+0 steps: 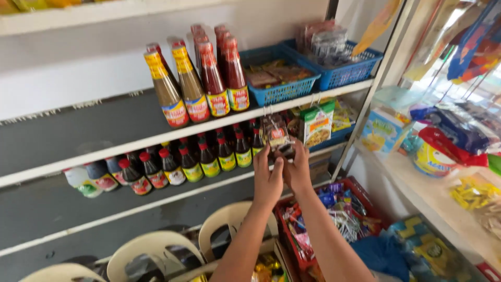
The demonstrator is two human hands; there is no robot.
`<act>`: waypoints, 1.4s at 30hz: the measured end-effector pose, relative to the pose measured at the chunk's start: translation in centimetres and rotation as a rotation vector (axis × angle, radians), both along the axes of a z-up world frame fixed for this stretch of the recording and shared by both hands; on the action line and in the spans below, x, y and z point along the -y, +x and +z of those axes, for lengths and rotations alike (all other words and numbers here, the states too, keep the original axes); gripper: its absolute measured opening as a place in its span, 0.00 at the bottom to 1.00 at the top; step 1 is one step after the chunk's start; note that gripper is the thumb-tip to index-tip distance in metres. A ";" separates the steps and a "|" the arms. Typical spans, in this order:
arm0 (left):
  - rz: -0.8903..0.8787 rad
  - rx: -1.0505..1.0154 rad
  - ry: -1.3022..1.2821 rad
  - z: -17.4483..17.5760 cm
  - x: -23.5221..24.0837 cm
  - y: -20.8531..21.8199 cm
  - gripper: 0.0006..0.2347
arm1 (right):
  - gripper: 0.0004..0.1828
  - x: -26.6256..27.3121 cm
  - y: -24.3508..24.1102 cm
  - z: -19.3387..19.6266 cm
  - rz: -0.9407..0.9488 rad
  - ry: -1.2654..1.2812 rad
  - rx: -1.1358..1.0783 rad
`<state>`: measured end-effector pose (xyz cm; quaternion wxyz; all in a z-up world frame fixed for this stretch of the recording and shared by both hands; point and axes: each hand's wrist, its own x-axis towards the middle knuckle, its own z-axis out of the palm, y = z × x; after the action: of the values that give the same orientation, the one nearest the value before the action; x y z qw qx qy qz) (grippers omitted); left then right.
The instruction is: The person organizes snack packets on a store shelf. They pick up packets of curry-flavored snacks and Mama Sita's snacks from a box on the floor and place them on a shelf. They also use white plastic hooks to hang small packets of chocolate spread on the shelf.
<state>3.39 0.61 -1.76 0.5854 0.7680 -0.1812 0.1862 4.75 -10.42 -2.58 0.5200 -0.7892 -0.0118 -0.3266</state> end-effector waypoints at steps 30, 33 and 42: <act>0.079 -0.289 -0.234 -7.8 -11.6 -8.2 0.25 | 0.23 -9.4 -5.1 -12.1 0.240 0.718 -0.058; 0.163 -0.240 -0.224 -11.0 -15.1 -9.8 0.23 | 0.24 -13.8 -6.3 -13.4 0.263 0.717 -0.308; 0.252 -0.416 -0.394 -19.2 -28.6 -20.2 0.18 | 0.19 -29.3 -13.3 -17.4 0.590 0.579 -0.786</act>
<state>-16.80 29.19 -20.99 0.7200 0.6777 0.0787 0.1275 -8.56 18.92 -19.97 0.7495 -0.6400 0.0525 0.1607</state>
